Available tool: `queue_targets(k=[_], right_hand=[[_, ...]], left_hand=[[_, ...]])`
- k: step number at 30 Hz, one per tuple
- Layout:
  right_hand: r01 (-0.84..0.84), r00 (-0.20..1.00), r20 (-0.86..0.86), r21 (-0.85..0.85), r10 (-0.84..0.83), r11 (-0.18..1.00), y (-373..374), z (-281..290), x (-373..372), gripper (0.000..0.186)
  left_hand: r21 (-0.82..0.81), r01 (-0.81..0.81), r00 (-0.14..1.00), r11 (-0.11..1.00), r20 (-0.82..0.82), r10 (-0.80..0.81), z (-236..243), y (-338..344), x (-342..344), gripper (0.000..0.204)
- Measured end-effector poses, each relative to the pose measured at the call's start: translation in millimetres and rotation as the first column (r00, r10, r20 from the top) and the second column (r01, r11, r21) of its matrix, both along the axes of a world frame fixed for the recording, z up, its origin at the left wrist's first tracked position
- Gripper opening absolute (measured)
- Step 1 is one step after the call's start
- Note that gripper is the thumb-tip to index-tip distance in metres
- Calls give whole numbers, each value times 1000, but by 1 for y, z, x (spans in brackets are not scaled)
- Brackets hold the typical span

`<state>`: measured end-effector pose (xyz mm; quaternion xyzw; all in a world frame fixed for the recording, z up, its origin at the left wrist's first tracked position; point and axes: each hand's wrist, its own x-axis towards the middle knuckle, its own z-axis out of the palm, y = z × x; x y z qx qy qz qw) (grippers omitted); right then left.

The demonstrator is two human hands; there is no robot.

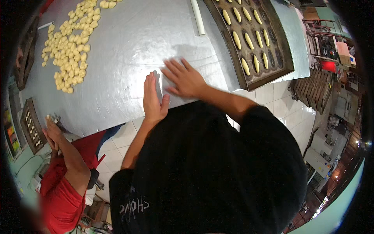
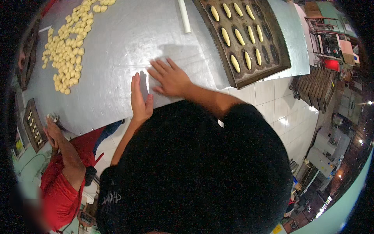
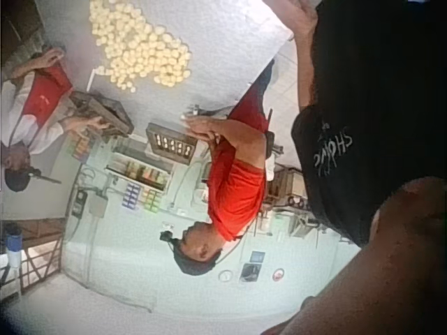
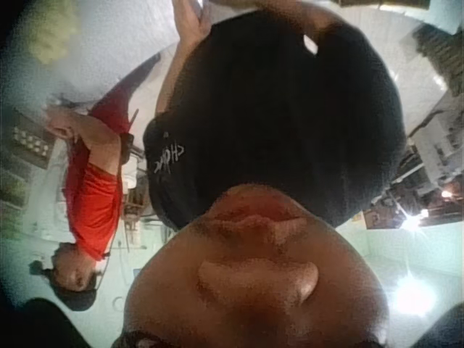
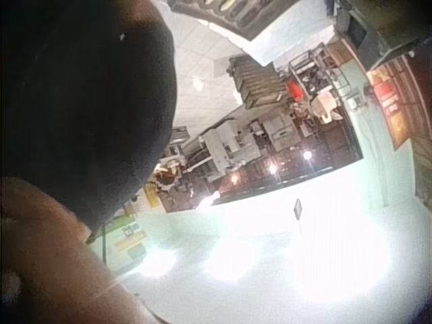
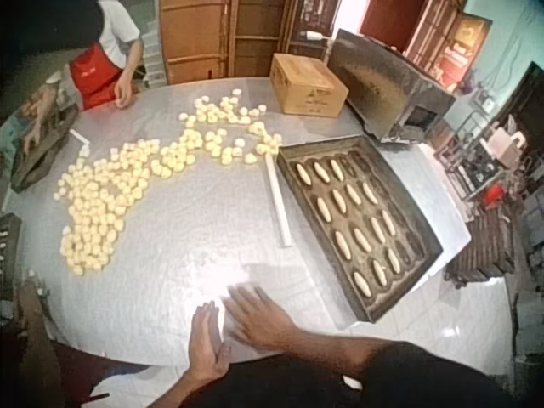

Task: The person places a baking tray on a table, then takes pieces of dough, flattens them using a rolling pin and by hand, rolls them into elongated shapes, and places them onto the baking tray.

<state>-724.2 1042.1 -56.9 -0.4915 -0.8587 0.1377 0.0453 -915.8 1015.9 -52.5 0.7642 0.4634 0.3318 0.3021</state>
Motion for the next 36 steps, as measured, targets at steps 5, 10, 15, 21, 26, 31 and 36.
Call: queue_targets(k=[5,10,15,21,26,31,36], right_hand=[[-17,1000,-20,-62,16,998,-23,5,1,73],[83,995,-55,-19,-84,996,119,-14,-63,59],[-33,879,-460,-321,-126,946,110,31,16,48],[-190,972,-154,-86,176,978,64,26,59,19],[-78,967,-218,249,134,965,126,111,127,9],[741,615,-781,526,-107,419,197,206,265,23],[702,648,14,377,-762,604,218,48,416,29]], left_hand=[[3,-37,999,999,15,37,-4,-1,-1,66],[22,-95,994,995,64,93,-3,-1,0,65],[69,-66,997,995,43,63,-2,4,-5,68],[79,-95,994,992,-45,98,5,15,21,66],[50,-121,983,991,-130,127,16,24,55,67],[-7,-190,889,982,-425,169,17,29,77,69],[34,-132,874,991,-467,133,17,43,99,63]])
